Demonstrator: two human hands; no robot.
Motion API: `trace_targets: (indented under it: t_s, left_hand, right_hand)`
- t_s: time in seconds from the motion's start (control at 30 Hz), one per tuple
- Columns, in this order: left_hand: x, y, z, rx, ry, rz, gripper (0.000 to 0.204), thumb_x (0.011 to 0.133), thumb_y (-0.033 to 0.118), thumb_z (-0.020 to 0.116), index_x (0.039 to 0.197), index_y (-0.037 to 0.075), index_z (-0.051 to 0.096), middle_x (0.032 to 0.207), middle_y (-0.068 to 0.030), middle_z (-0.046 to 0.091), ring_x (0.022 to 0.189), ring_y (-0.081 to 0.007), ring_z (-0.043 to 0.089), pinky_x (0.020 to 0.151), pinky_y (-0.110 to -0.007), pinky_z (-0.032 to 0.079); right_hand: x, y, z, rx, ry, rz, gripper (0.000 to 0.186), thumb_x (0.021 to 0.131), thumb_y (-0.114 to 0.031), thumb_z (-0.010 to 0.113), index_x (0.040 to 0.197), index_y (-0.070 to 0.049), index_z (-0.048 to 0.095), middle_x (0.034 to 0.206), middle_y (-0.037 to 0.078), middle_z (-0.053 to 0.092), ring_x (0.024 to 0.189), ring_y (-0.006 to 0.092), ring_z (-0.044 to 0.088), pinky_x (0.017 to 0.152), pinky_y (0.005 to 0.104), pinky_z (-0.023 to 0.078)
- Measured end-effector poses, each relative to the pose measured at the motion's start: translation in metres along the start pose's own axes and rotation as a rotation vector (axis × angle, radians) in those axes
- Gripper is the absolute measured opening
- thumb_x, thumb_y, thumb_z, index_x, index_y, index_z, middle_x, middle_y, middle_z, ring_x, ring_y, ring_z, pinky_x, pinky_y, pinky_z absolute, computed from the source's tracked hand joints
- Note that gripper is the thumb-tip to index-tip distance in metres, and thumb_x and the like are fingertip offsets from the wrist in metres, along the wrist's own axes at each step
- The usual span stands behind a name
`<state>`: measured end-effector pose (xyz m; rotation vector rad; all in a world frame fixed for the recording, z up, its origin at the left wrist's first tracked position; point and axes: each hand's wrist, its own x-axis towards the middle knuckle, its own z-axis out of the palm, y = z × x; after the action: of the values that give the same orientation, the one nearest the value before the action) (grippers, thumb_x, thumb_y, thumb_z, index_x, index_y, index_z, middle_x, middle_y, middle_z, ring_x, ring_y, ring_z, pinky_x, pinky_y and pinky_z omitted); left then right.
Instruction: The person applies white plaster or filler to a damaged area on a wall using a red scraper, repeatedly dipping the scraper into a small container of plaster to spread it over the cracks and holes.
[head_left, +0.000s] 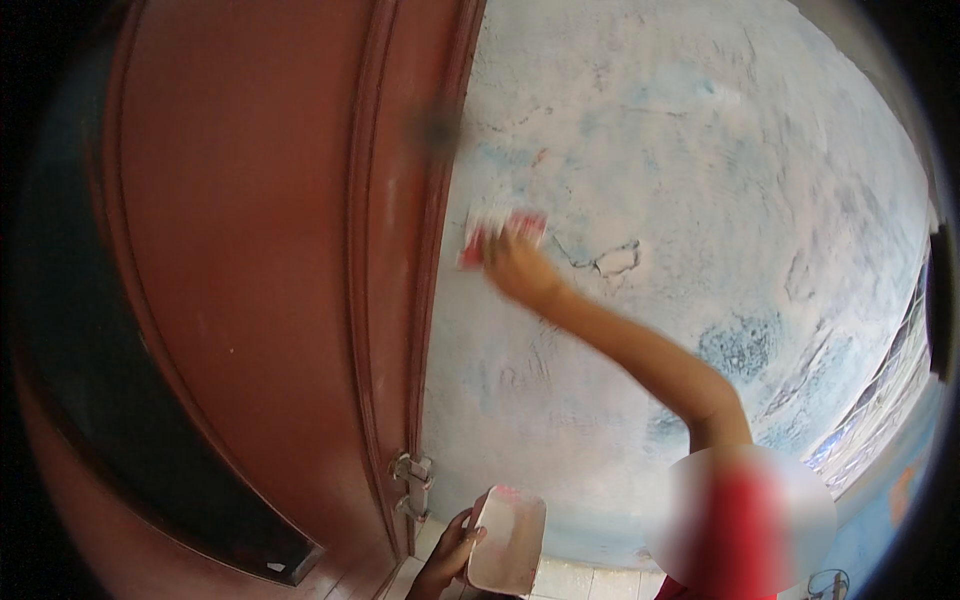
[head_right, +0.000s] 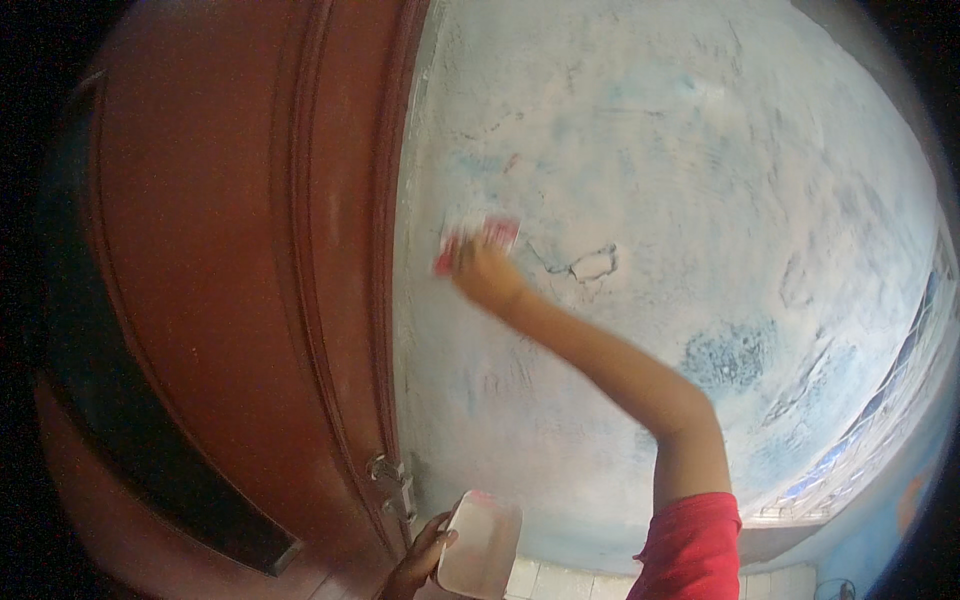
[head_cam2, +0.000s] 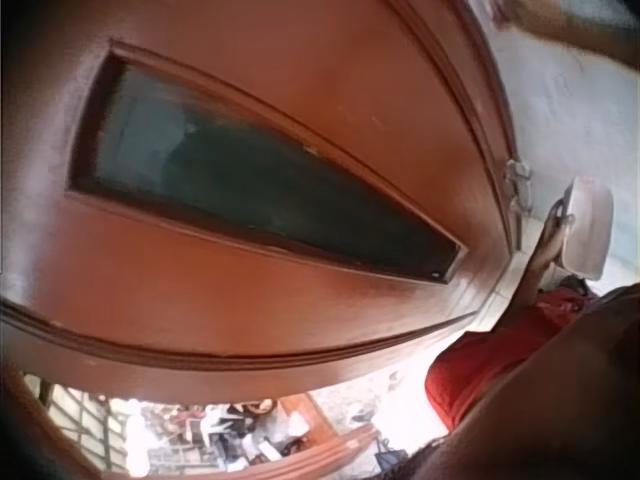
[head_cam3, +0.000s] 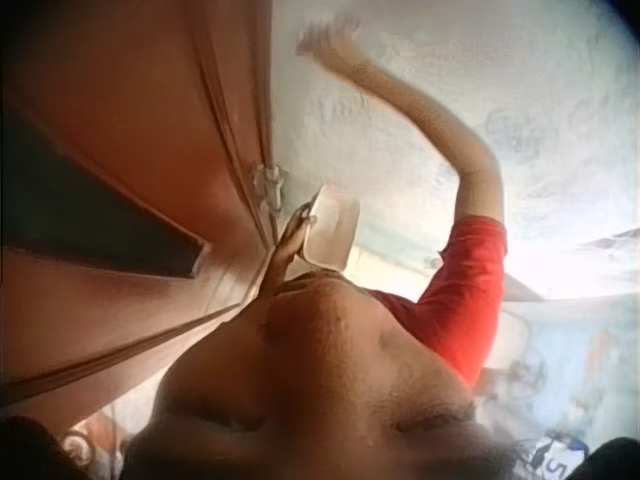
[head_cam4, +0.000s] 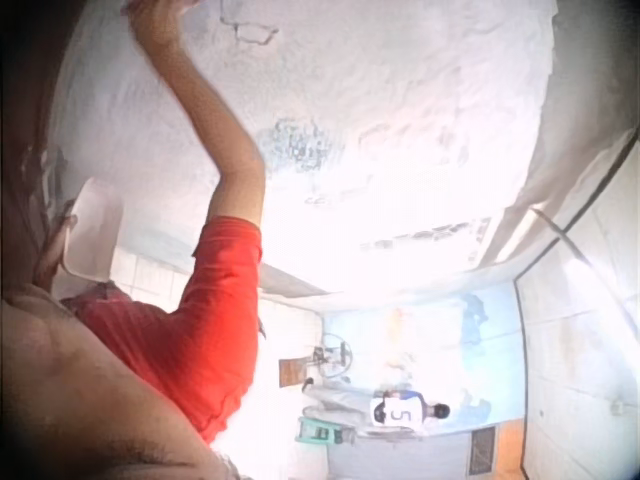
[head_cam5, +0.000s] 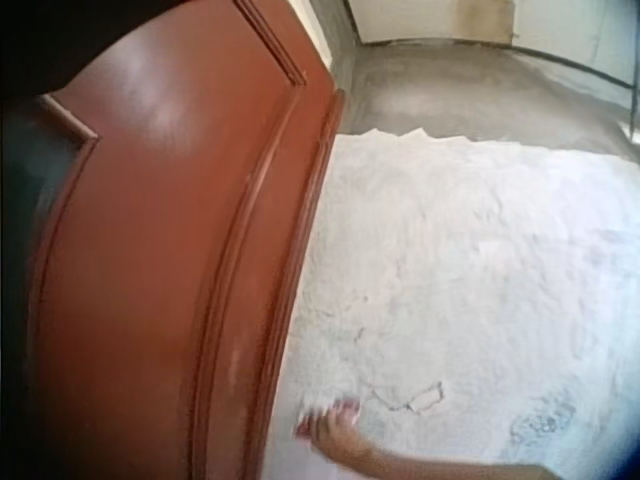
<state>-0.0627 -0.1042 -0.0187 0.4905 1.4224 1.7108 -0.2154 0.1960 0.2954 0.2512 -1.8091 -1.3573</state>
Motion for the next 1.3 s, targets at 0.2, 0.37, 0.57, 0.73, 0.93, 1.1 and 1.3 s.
trace_targets:
  t_s: [0.2,0.37,0.57,0.73,0.93,1.1,1.3]
  left_hand:
    - [-0.007,0.005,-0.001,-0.004,-0.032,0.088,0.071,0.096,0.035,0.062,0.149,-0.001,0.030,0.115,-0.0183,0.061,0.103,-0.0210,0.061,0.088,-0.034,0.049]
    - [0.000,-0.008,-0.001,0.010,-0.039,0.068,0.068,0.097,0.029,0.061,0.149,-0.002,0.029,0.115,-0.0178,0.062,0.102,-0.0200,0.060,0.088,-0.033,0.048]
    - [-0.005,0.000,-0.005,0.002,-0.023,0.038,0.069,0.097,0.029,0.061,0.149,-0.003,0.028,0.111,-0.0165,0.063,0.100,-0.0189,0.060,0.086,-0.032,0.048]
    - [-0.008,0.003,-0.016,-0.009,-0.016,0.133,0.070,0.096,0.032,0.060,0.149,-0.003,0.028,0.110,-0.0165,0.063,0.098,-0.0191,0.061,0.086,-0.032,0.048]
    - [-0.019,0.006,-0.022,-0.038,-0.001,0.093,0.070,0.096,0.033,0.059,0.149,-0.002,0.029,0.108,-0.0148,0.063,0.099,-0.0177,0.060,0.088,-0.032,0.046]
    - [-0.016,-0.006,-0.021,-0.119,-0.048,0.067,0.071,0.096,0.034,0.060,0.149,-0.002,0.029,0.112,-0.0151,0.062,0.103,-0.0184,0.059,0.091,-0.032,0.045]
    - [-0.021,0.005,-0.018,-0.049,-0.061,0.101,0.071,0.096,0.032,0.061,0.149,-0.003,0.028,0.118,-0.0172,0.060,0.107,-0.0193,0.058,0.093,-0.033,0.045]
  right_hand:
    - [-0.016,-0.029,-0.056,0.240,-0.220,0.034,0.032,0.085,-0.014,0.057,0.111,0.004,0.061,0.086,0.017,0.067,0.083,0.0301,0.066,0.065,0.0409,0.056]
    - [0.039,0.144,-0.076,0.039,-0.100,0.394,0.023,0.082,-0.007,0.059,0.104,0.000,0.060,0.090,0.015,0.063,0.075,0.0259,0.064,0.054,0.0353,0.053]
    - [-0.102,-0.046,-0.027,-0.077,-0.176,0.024,0.051,0.081,-0.014,0.057,0.126,0.010,0.058,0.120,0.025,0.062,0.108,0.0383,0.059,0.077,0.0426,0.057]
    - [-0.137,-0.122,-0.068,0.270,-0.438,0.015,0.047,0.080,-0.013,0.059,0.122,0.008,0.060,0.104,0.018,0.066,0.087,0.0255,0.061,0.062,0.0320,0.054]
    - [-0.045,0.032,-0.083,0.125,-0.179,0.330,0.041,0.082,-0.009,0.058,0.121,0.004,0.058,0.109,0.016,0.064,0.098,0.0300,0.062,0.076,0.0357,0.056]
    - [-0.092,-0.004,-0.063,0.073,-0.267,0.287,0.043,0.084,-0.007,0.056,0.125,0.007,0.057,0.124,0.023,0.058,0.112,0.0346,0.059,0.087,0.0394,0.054]
    - [-0.150,-0.082,-0.080,0.430,-0.382,0.146,0.043,0.085,-0.012,0.056,0.124,0.005,0.057,0.111,0.020,0.064,0.097,0.0324,0.062,0.074,0.0380,0.055]
